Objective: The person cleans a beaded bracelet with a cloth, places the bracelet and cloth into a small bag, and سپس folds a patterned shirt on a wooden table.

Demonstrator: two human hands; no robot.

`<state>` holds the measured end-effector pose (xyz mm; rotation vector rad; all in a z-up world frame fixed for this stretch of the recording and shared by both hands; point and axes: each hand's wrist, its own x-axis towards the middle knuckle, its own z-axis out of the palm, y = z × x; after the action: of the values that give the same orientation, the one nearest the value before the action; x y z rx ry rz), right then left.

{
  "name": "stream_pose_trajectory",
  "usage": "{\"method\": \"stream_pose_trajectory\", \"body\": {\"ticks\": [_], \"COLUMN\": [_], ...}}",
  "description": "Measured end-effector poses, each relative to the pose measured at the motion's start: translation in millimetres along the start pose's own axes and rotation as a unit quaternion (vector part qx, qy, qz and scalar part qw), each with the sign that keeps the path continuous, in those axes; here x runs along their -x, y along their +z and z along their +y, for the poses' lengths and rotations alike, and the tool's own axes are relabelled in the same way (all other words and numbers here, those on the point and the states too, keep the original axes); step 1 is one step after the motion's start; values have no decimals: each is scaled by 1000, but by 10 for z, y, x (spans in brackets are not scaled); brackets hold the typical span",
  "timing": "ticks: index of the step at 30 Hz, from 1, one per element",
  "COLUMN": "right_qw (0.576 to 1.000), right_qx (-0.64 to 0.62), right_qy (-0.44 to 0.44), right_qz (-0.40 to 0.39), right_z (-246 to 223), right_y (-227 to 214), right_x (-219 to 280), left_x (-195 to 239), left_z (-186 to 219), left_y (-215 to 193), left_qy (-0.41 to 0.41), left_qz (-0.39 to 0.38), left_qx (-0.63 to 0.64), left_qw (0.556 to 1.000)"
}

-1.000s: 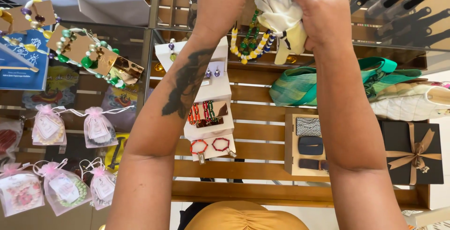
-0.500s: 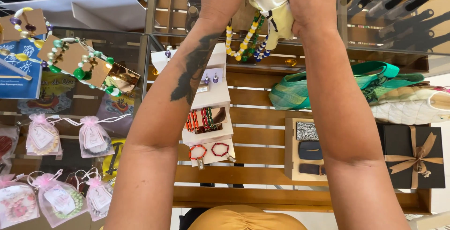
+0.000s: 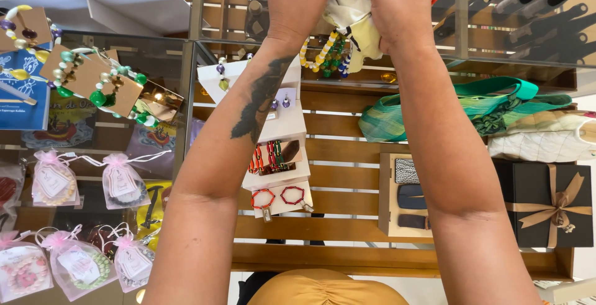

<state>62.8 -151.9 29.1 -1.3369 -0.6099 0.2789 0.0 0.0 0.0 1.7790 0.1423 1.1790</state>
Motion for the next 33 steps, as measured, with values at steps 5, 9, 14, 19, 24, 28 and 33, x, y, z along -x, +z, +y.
{"method": "stream_pose_trajectory", "body": {"ticks": [5, 9, 14, 19, 24, 28, 33], "right_qw": [999, 997, 995, 997, 992, 996, 998], "right_qx": [-4, 8, 61, 56, 102, 79, 64], "right_qy": [-30, -53, -59, -58, -73, -50, 2], "right_qz": [-41, -57, -46, -18, -12, -5, 28], "right_z": [81, 69, 117, 92, 116, 149, 179], "right_y": [25, 56, 65, 75, 49, 11, -17], "right_x": [5, 36, 62, 87, 122, 182, 322], "left_x": [64, 76, 83, 156, 164, 176, 208], "left_z": [91, 64, 72, 56, 61, 27, -47], "left_y": [-62, -83, -79, -88, -95, -137, -129], "left_qy": [-17, -20, -9, -3, -18, -20, -4], "left_qz": [-16, -16, -20, -29, -28, -25, -54], "left_qx": [-6, 3, 13, 39, 15, 16, -11], "left_qw": [1000, 1000, 1000, 999, 999, 999, 998]}}
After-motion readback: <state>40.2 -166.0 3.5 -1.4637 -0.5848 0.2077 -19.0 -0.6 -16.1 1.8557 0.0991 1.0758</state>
